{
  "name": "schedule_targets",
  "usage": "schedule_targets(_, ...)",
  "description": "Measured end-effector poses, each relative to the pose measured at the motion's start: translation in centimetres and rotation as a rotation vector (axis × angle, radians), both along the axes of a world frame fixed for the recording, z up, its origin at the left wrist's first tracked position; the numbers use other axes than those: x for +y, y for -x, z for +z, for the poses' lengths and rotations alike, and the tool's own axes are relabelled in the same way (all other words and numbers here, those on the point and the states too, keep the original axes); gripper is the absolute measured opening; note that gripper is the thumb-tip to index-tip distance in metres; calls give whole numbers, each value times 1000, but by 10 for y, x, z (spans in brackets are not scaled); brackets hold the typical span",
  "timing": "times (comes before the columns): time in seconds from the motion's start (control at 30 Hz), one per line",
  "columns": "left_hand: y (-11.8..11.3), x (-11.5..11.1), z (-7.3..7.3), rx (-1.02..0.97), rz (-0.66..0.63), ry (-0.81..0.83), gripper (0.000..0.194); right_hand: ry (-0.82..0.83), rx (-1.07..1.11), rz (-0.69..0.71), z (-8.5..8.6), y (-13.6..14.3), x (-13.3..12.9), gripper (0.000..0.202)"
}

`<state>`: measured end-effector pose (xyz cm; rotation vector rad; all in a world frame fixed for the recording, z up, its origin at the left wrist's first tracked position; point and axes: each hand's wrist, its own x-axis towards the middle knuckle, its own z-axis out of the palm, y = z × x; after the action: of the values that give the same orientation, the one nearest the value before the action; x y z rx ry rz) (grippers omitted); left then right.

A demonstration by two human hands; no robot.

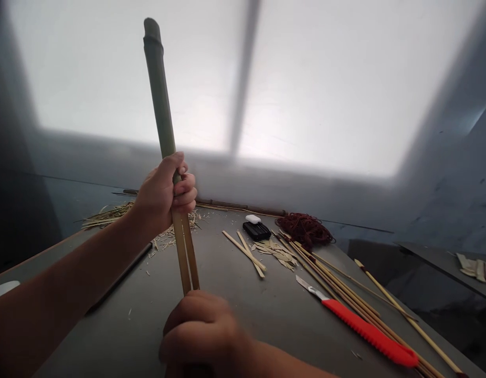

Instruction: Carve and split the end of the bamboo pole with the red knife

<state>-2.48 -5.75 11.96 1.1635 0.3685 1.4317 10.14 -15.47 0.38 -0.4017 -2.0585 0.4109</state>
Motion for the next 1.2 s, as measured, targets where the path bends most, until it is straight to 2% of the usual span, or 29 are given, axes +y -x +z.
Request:
schedule_targets(0.1, 1, 7, -3, -30, -5, 16, 36, 218, 307, 12, 2, -2, 2, 17)
schedule_targets(0.2, 0, 10, -5, -48, -4, 1, 36, 348, 558, -10, 4, -3, 8, 18)
schedule_targets(0.27, -1, 11, -6, -56, -5, -7, 36, 339, 571, -10, 8, -4, 10, 18)
schedule_targets(0.4, -3, 9, -5, -45, -40, -5, 36, 185, 526, -12, 26, -4, 11, 16)
schedule_targets(0.53, -2, 6, -3, -32, -53, 6, 36, 154, 510, -95, 39, -5, 14, 14)
schedule_targets(0.67, 0, 6, -3, -16, -66, 2, 34, 131, 332, -161, 39, -13, 12, 7)
schedule_targets(0.73, 1, 8, -3, -22, -77, 4, 33, 25, 85, -222, 41, -20, 7, 7)
schedule_targets(0.8, 1, 11, -4, -36, -86, 18, 33, -56, -205, -309, 47, -26, 0, 17)
schedule_targets(0.87, 2, 15, -5, -49, -95, 41, 33, 33, -386, -398, 54, -30, -8, 14)
schedule_targets(0.93, 3, 19, -7, -59, -100, 56, 33, 142, -456, -388, 60, -32, -14, 13)
schedule_targets(1.03, 4, 25, -10, -71, -97, 61, 31, 231, -452, -344, 67, -32, -21, 22)
schedule_targets(1.2, 6, 33, -13, -87, -88, 95, 31, 256, -541, -348, 72, -30, -26, 14)
